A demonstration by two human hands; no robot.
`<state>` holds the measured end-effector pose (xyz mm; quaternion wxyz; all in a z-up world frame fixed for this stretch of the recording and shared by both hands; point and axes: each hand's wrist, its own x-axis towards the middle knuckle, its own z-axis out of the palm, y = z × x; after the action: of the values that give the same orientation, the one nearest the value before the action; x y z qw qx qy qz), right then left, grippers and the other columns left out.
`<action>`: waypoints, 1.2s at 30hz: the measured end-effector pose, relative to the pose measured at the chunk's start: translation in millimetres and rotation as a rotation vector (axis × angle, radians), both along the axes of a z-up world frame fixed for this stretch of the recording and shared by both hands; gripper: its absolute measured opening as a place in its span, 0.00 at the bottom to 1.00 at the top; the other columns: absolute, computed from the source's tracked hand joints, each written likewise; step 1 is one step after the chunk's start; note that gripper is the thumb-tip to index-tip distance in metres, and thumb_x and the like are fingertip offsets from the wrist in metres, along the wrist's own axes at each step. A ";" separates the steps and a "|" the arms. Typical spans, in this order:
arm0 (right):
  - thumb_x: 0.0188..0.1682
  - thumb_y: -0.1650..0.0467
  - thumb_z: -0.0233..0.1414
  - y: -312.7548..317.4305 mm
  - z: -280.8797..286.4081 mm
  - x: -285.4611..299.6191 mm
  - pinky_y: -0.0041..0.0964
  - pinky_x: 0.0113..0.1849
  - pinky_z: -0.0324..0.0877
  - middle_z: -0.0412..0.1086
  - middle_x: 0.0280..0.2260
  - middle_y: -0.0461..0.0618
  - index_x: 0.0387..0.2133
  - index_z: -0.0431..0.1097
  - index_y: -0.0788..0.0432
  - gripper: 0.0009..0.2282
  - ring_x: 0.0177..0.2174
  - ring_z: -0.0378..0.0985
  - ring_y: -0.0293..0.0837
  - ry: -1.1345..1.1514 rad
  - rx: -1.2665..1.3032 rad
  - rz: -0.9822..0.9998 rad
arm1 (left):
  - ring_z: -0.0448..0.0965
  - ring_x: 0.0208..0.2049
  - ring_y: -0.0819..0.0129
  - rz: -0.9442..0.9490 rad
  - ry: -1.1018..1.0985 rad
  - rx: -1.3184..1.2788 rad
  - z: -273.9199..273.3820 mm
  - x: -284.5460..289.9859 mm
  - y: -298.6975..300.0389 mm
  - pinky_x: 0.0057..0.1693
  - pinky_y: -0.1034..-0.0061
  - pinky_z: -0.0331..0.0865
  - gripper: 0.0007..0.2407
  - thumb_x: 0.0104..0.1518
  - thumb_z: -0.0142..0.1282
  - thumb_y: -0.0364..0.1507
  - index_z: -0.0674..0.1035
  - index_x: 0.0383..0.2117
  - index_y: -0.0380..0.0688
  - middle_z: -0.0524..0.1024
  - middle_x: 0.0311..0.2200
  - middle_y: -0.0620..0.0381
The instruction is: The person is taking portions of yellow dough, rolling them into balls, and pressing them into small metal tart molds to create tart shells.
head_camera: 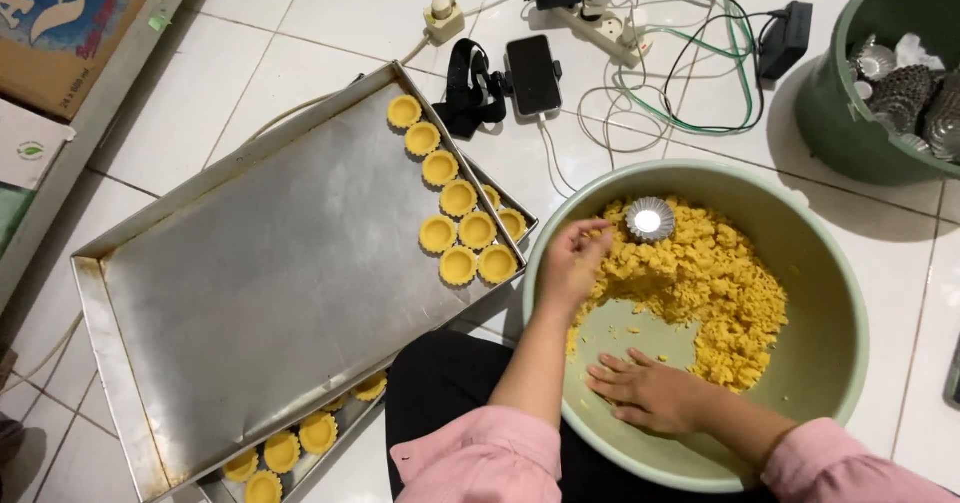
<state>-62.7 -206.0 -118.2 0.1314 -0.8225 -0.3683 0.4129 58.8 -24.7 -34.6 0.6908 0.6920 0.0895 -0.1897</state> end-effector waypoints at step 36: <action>0.51 0.57 0.43 27.8 72.4 4.7 0.56 0.65 0.45 0.44 0.71 0.61 0.64 0.54 0.63 0.30 0.70 0.43 0.58 -0.401 0.822 -1.430 | 0.75 0.33 0.65 0.146 0.100 -0.337 -16.6 -49.1 -62.5 0.36 0.73 0.72 0.18 0.66 0.30 0.36 0.60 0.61 0.48 0.75 0.41 0.48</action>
<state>-58.0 -178.2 -45.9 0.5817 -0.8018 0.1031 -0.0897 9.7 -87.2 -51.2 0.8035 0.5480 0.1408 -0.1853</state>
